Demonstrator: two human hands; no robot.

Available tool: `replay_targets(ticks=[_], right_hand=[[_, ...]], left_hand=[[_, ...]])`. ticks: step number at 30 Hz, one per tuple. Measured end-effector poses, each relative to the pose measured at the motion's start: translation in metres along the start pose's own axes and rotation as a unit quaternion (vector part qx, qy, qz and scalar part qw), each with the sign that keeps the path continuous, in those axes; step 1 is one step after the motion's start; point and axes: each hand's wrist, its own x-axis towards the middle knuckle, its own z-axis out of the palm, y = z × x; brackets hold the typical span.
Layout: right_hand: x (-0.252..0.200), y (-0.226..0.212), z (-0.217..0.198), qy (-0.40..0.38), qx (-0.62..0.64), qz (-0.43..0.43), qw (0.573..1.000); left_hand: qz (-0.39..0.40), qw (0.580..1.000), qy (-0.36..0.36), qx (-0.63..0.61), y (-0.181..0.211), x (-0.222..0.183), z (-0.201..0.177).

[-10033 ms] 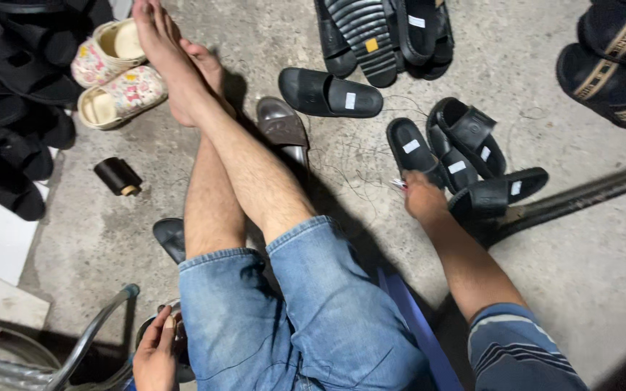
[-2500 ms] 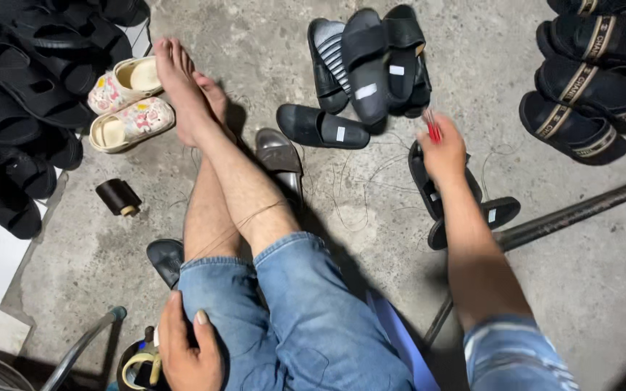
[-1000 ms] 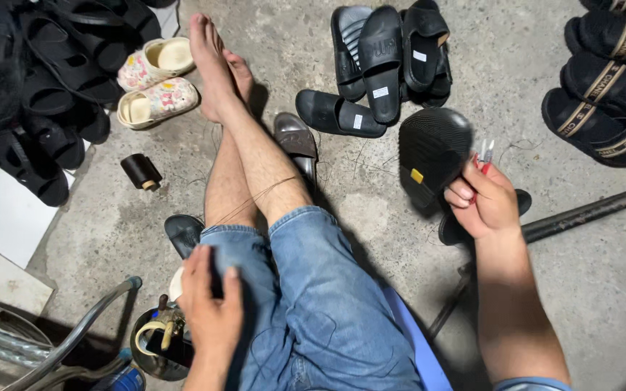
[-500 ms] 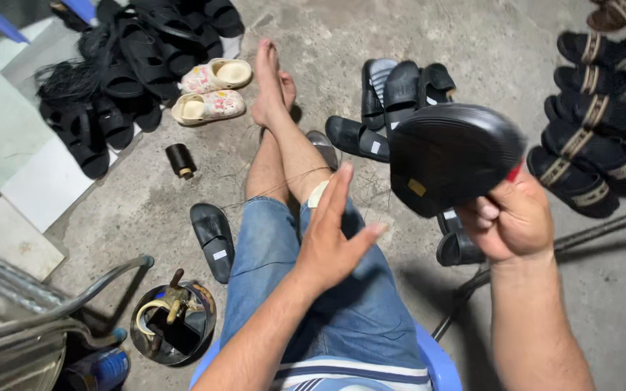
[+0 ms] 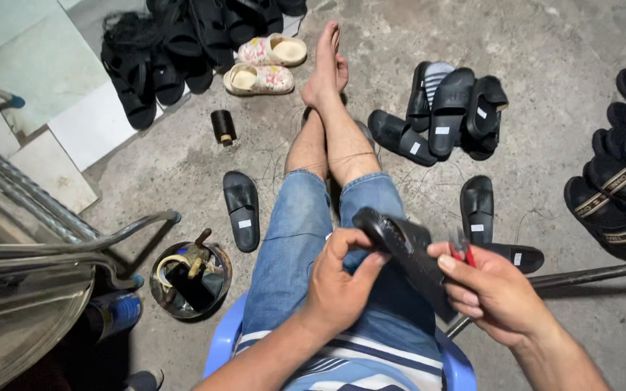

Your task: The person repairs shoes by applying adhesive to a sole with a brush, using pliers to pull thread through the material, and stitching along the edge of the footwear using a needle and thread while holding the item between their legs.

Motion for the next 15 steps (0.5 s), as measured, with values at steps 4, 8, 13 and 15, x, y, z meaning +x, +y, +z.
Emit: replay_targets(ticks=[4, 8, 13, 15], right_hand=[[0.001, 0.016, -0.01, -0.037, -0.024, 0.092, 0.995], [0.013, 0.032, -0.008, -0.031, -0.074, 0.184, 0.98], [0.048, 0.01, 0.012, 0.045, -0.572, 0.041, 0.818], [0.05, 0.0, 0.021, 0.088, -0.56, -0.032, 0.823]], left_hand=[[-0.135, 0.986, -0.094, -0.005, -0.013, -0.017, -0.029], [-0.372, 0.872, -0.224, -0.227, -0.013, -0.024, -0.055], [-0.353, 0.9, -0.253, 0.025, -0.026, -0.011, -0.064], [-0.364, 0.903, -0.225, 0.037, -0.039, -0.009, -0.063]])
